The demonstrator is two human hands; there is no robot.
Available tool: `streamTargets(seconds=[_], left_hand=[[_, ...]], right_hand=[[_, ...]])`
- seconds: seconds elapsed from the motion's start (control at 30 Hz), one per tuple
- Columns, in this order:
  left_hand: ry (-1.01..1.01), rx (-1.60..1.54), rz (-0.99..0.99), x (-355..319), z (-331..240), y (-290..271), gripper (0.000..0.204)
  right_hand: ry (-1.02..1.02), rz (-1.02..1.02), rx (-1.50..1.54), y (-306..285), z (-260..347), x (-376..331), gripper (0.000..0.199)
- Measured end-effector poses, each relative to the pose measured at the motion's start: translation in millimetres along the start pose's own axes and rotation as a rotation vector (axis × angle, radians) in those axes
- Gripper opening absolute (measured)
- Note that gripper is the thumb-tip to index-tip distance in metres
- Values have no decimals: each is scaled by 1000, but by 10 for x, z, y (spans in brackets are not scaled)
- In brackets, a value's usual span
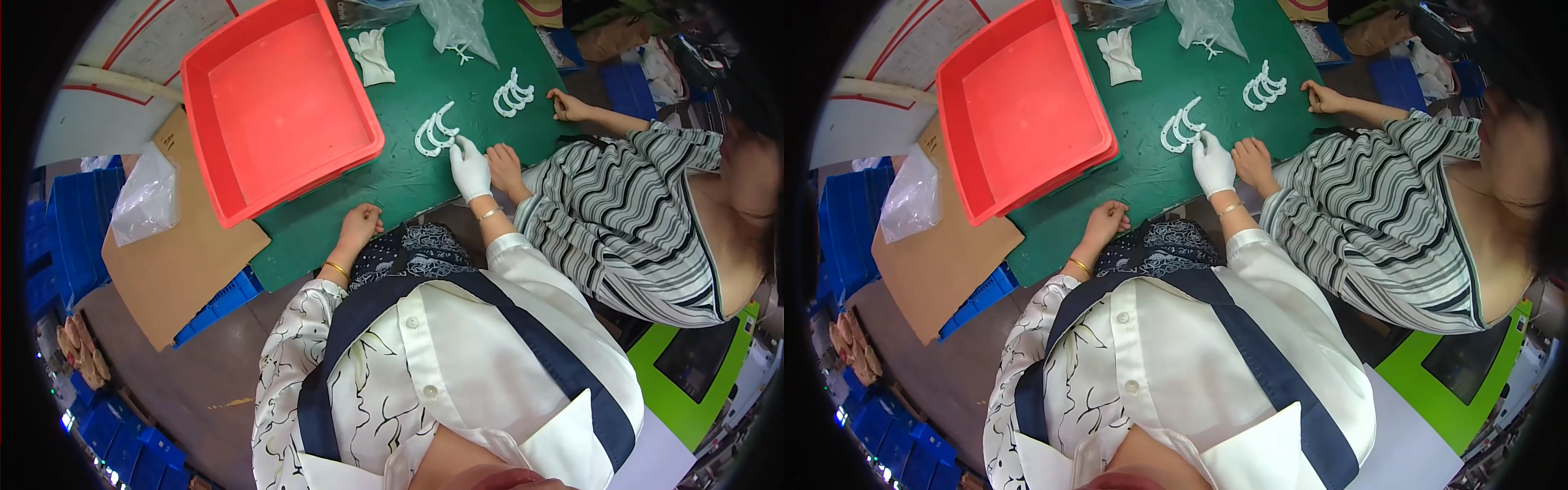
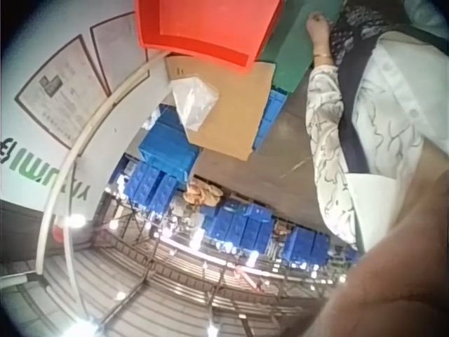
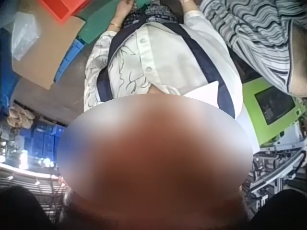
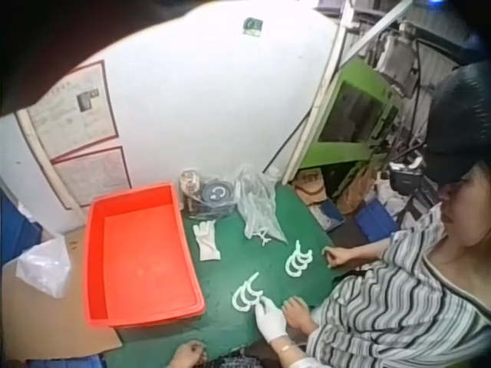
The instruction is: The person arranges curved plastic pieces on a work table, walks over to a container of parts, and assembles pairs of curved plastic pieces together by hand.
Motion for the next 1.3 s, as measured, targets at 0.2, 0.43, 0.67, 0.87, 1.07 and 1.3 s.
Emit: streamTargets(seconds=[0.2, 0.43, 0.67, 0.87, 1.07, 1.3], left_hand=[[36, 3, -4, 46, 33, 8, 21], [4, -9, -12, -42, 45, 51, 21], [41, 25, -78, -39, 69, 48, 21], [55, 22, -135, -96, 3, 119, 19], [49, 31, -193, -88, 152, 159, 18], [83, 43, -181, -140, 30, 154, 18]], right_hand=[[-42, 75, 85, 195, 179, -19, 39], [83, -273, 89, -153, -362, 685, 22], [67, -309, -385, -493, -495, 1280, 21], [-59, -57, -728, -524, -697, 1548, 28], [-122, -208, -494, -505, -539, 1596, 35], [-97, -29, -469, -879, -88, 1489, 39]])
Point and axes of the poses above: each hand's wrist, its own x-axis towards the middle knuckle, its own y-axis out of the palm, z = x × y, the point moved 1 cm from there along x, towards the middle knuckle, and after that the axes turned 2 degrees about y, right-handed, at the moved point
